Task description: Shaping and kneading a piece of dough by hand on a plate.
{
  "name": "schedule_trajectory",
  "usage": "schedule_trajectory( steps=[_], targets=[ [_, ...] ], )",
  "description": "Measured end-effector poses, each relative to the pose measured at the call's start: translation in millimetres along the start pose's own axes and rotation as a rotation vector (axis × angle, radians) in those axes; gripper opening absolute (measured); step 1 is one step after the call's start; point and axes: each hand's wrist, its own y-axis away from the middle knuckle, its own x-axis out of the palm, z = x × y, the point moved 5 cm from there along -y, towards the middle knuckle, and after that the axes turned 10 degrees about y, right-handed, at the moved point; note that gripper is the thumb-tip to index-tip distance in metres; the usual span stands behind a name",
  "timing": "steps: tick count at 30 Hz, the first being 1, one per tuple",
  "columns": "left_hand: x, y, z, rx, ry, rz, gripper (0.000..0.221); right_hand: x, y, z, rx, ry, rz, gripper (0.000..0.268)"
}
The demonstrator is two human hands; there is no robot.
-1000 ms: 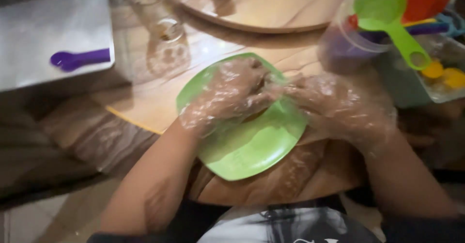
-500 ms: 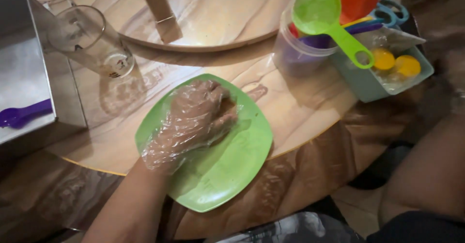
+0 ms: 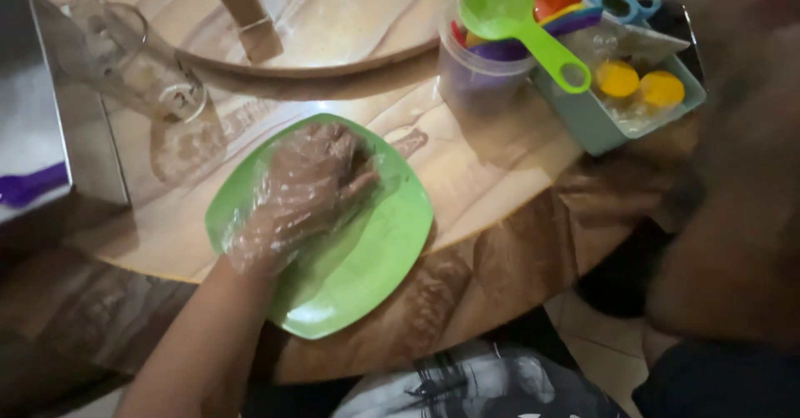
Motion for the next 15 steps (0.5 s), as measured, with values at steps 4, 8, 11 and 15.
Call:
schedule_trajectory(
  steps=[4,8,11,15],
  targets=[
    [10.9,-16.1,-12.9,0.239,-0.283,-0.134,0.050,125.6,-73.6,137.5,-0.279,0.035,0.109,0.024],
    [20.6,-27.1,-31.0,0.185,-0.234,-0.121,0.040,216.6,-95.1,157.8,-0.577,0.363,0.241,0.006],
    [24.5,-40.2,-38.7,0.100,-0.204,-0.099,0.035,256.1,-101.9,141.4,-0.464,0.269,0.348,0.010],
    [32.4,-54.3,-44.4,0.009,-0.170,-0.070,0.030,266.6,-85.8,96.5,-0.556,0.204,0.018,0.018]
  ],
)
